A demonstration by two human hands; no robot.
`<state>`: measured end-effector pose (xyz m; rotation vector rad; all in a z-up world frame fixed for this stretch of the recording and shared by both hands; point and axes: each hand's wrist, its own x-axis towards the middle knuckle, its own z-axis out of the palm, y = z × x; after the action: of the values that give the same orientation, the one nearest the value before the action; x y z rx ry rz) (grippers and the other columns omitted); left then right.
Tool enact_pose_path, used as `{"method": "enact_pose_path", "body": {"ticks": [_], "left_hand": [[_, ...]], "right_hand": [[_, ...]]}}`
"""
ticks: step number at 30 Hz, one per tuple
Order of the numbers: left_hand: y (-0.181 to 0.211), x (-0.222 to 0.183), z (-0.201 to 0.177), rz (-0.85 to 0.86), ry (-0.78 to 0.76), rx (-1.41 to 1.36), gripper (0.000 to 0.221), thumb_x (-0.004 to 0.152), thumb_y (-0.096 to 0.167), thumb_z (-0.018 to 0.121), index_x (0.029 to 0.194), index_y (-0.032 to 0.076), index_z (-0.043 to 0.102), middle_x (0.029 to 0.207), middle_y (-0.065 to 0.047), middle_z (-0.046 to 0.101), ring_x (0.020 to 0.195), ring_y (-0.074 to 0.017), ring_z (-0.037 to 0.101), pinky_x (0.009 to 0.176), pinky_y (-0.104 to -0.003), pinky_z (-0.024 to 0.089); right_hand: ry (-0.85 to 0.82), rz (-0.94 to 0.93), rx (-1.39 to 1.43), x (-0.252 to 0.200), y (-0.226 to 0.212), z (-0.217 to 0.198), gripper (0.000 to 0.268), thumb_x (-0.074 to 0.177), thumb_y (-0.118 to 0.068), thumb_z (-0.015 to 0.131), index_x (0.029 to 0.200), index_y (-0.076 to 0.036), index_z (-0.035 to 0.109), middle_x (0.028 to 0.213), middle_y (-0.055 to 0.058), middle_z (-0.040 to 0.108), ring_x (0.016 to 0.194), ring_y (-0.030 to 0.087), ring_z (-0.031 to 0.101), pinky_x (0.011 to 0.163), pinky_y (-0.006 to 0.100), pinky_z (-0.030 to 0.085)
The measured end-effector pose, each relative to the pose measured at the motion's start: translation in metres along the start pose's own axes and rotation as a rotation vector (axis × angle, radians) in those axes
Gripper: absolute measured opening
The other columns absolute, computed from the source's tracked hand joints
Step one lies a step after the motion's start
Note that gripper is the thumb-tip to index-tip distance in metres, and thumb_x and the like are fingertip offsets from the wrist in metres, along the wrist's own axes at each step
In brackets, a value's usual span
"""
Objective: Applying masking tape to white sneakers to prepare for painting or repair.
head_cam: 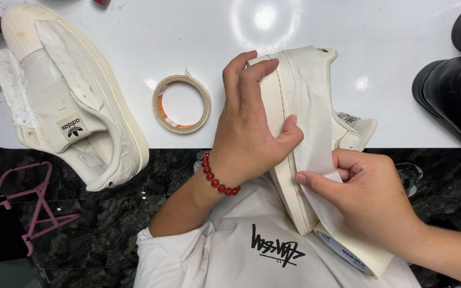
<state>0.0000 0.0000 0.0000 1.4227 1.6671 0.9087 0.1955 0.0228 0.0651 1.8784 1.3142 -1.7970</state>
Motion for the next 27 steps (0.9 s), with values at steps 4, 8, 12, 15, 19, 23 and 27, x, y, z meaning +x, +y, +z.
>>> {"method": "enact_pose_path", "body": {"ticks": [4, 8, 12, 15, 19, 23, 27], "left_hand": [[-0.002, -0.003, 0.0, -0.006, -0.013, -0.017, 0.08, 0.079, 0.012, 0.071, 0.145, -0.006, 0.03, 0.15, -0.028, 0.026, 0.137, -0.0469, 0.046, 0.113, -0.047, 0.051], [-0.009, -0.006, -0.001, 0.042, 0.001, -0.023, 0.074, 0.082, 0.006, 0.061, 0.148, -0.006, 0.031, 0.151, -0.027, 0.027, 0.139, -0.0439, 0.043, 0.12, -0.048, 0.047], [-0.009, -0.006, -0.002, 0.025, -0.016, -0.037, 0.071, 0.085, 0.005, 0.056, 0.151, -0.005, 0.031, 0.149, -0.028, 0.026, 0.14, -0.0438, 0.042, 0.122, -0.049, 0.046], [-0.011, -0.006, -0.002, 0.024, -0.016, -0.036, 0.072, 0.086, 0.006, 0.057, 0.152, -0.005, 0.03, 0.148, -0.028, 0.026, 0.14, -0.0446, 0.042, 0.122, -0.049, 0.046], [-0.011, -0.005, -0.002, 0.013, -0.004, -0.034, 0.071, 0.088, 0.007, 0.06, 0.152, -0.004, 0.031, 0.149, -0.028, 0.026, 0.138, -0.0442, 0.044, 0.122, -0.05, 0.047], [-0.013, -0.005, 0.0, 0.008, -0.02, -0.035, 0.071, 0.09, 0.011, 0.062, 0.152, -0.005, 0.029, 0.151, -0.028, 0.025, 0.138, -0.0441, 0.047, 0.118, -0.049, 0.05], [-0.007, -0.001, 0.001, 0.003, -0.035, -0.017, 0.072, 0.099, 0.026, 0.07, 0.149, -0.006, 0.028, 0.15, -0.028, 0.026, 0.137, -0.0446, 0.05, 0.111, -0.047, 0.054]], "right_hand": [[0.002, -0.021, 0.058, -0.005, -0.006, 0.002, 0.022, 0.079, -0.021, 0.08, 0.09, -0.002, 0.082, 0.064, 0.005, 0.081, 0.051, 0.005, 0.062, 0.046, 0.022, 0.048], [-0.016, -0.013, 0.049, -0.004, 0.01, 0.002, 0.02, 0.084, -0.016, 0.08, 0.099, -0.003, 0.08, 0.073, 0.008, 0.079, 0.055, 0.006, 0.063, 0.048, 0.023, 0.049], [-0.029, 0.023, 0.046, -0.006, 0.006, 0.001, 0.021, 0.084, -0.015, 0.08, 0.101, -0.003, 0.08, 0.074, 0.009, 0.079, 0.055, 0.008, 0.065, 0.048, 0.024, 0.051], [-0.018, 0.08, 0.042, -0.007, 0.002, 0.001, 0.02, 0.084, -0.014, 0.08, 0.1, -0.002, 0.08, 0.073, 0.011, 0.079, 0.054, 0.01, 0.065, 0.048, 0.025, 0.051], [-0.103, -0.164, 0.206, -0.005, 0.025, -0.003, 0.024, 0.087, -0.017, 0.079, 0.105, -0.002, 0.084, 0.078, 0.004, 0.085, 0.063, 0.002, 0.069, 0.054, 0.019, 0.056], [-0.053, 0.001, 0.063, 0.0, 0.011, -0.002, 0.02, 0.086, -0.016, 0.081, 0.099, -0.002, 0.08, 0.073, 0.008, 0.078, 0.055, 0.007, 0.064, 0.049, 0.024, 0.051], [0.004, 0.052, -0.097, 0.001, 0.0, 0.0, 0.017, 0.082, -0.019, 0.082, 0.087, -0.002, 0.08, 0.066, 0.008, 0.074, 0.052, 0.008, 0.055, 0.047, 0.026, 0.044]]}}
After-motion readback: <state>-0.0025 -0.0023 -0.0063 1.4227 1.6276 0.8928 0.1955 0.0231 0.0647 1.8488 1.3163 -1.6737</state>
